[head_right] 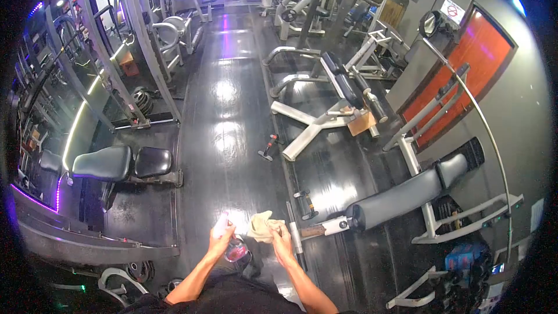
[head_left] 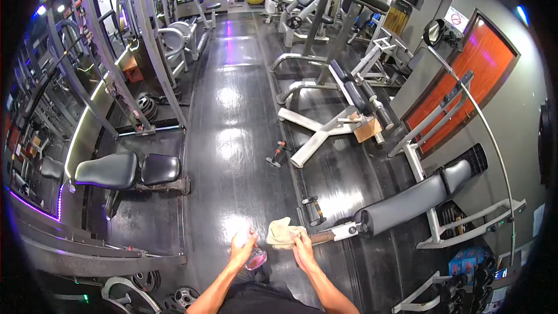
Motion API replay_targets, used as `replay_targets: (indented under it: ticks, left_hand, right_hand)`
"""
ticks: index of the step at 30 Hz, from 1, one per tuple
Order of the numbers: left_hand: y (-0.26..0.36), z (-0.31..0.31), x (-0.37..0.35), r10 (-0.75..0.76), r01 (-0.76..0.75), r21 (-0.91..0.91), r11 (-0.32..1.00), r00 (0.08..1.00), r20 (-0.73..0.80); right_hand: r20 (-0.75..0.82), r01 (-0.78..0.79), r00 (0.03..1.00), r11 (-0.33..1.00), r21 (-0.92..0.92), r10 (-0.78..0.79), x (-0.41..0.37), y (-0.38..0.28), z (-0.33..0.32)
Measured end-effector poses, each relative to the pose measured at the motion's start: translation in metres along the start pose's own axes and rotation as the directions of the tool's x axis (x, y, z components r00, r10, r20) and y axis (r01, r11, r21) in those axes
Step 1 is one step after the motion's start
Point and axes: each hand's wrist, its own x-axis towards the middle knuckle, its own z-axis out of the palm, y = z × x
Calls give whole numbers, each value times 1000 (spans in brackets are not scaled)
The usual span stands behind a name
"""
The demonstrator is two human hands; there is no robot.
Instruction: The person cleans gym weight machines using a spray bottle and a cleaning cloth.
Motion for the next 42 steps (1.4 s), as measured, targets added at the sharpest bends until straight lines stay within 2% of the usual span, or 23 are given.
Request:
replay_targets:
  ticks: [1, 2, 5, 7, 10, 14, 17, 20, 24, 25, 28, 30, 31, 32, 33, 34, 36, 38, 39, 40, 41, 42]
  left_hand:
    - [15, -4, 9, 11, -11, 37, 999, 1000, -11]
    - [20, -9, 19, 10, -10, 36, 999, 1000, -15]
    - [35, -25, 55, 20, -19, -11, 1000, 998, 63]
    - [51, -34, 74, 3, 10, -106, 994, 993, 119]
    - [60, -45, 103, 41, -15, -161, 987, 987, 158]
    - [78, -51, 141, 63, -49, -120, 992, 991, 114]
    - [83, -57, 175, 55, -36, -157, 987, 992, 114]
    - [99, -60, 216, 8, 7, -121, 993, 992, 123]
    - [119, -52, 286, 70, -65, -77, 995, 995, 65]
    - [125, -50, 305, 64, -59, -75, 995, 996, 58]
    - [144, -43, 359, 29, -20, -146, 989, 998, 58]
    - [159, -38, 398, 112, -104, -112, 988, 992, 59]
    - [162, -39, 417, 95, -93, -35, 995, 994, 63]
    - [167, -38, 431, 84, -82, -34, 996, 994, 63]
    - [174, -37, 447, 131, -131, 13, 991, 991, 38]
    - [182, -35, 465, 183, -184, 59, 981, 983, 16]
    - [190, -34, 495, 170, -169, 52, 984, 985, -7]
    - [185, -38, 530, 229, -229, 52, 972, 973, 7]
    - [190, -39, 545, 279, -278, 139, 951, 960, 7]
    - [190, -39, 561, 279, -277, 134, 951, 960, 8]
    - [189, -37, 580, 284, -283, 96, 954, 959, -2]
    - [185, -36, 598, 290, -288, 57, 956, 957, -13]
  right_hand:
    - [55, 41, 998, 997, 63, -44, 7, -13, 15]
    - [23, -23, 1000, 996, 89, 21, 22, -7, 13]
    - [74, -13, 997, 1000, 7, 13, 45, -35, 57]
    - [69, 35, 997, 996, -78, -30, 59, -46, 82]
    - [122, 19, 992, 998, -53, -12, 74, -61, 113]
    - [100, 2, 995, 995, -100, 8, 105, -54, 138]
    - [66, 32, 997, 994, -105, -25, 137, -52, 158]
    - [103, 122, 988, 987, -106, -111, 182, -50, 175]
    - [132, 224, 970, 964, -143, -206, 263, -65, 202]
    - [109, 136, 986, 984, -112, -124, 279, -77, 210]
    - [114, 117, 988, 986, -122, -103, 337, -109, 226]
    - [160, 232, 965, 962, -141, -209, 382, -119, 226]
    - [181, 269, 955, 941, -205, -234, 400, -129, 229]
    - [204, 305, 945, 914, -268, -255, 418, -141, 232]
    - [259, 427, 904, 764, -484, -340, 427, -171, 245]
    - [260, 428, 903, 761, -488, -341, 440, -188, 253]
    - [315, 434, 900, 673, -599, -300, 468, -211, 264]
    - [316, 407, 912, 671, -620, -262, 498, -215, 271]
    - [287, 372, 927, 687, -625, -241, 510, -218, 279]
    - [257, 338, 940, 700, -629, -223, 525, -222, 287]
    - [388, 512, 855, 440, -738, -344, 544, -221, 287]
    - [373, 495, 866, 476, -727, -332, 555, -225, 297]
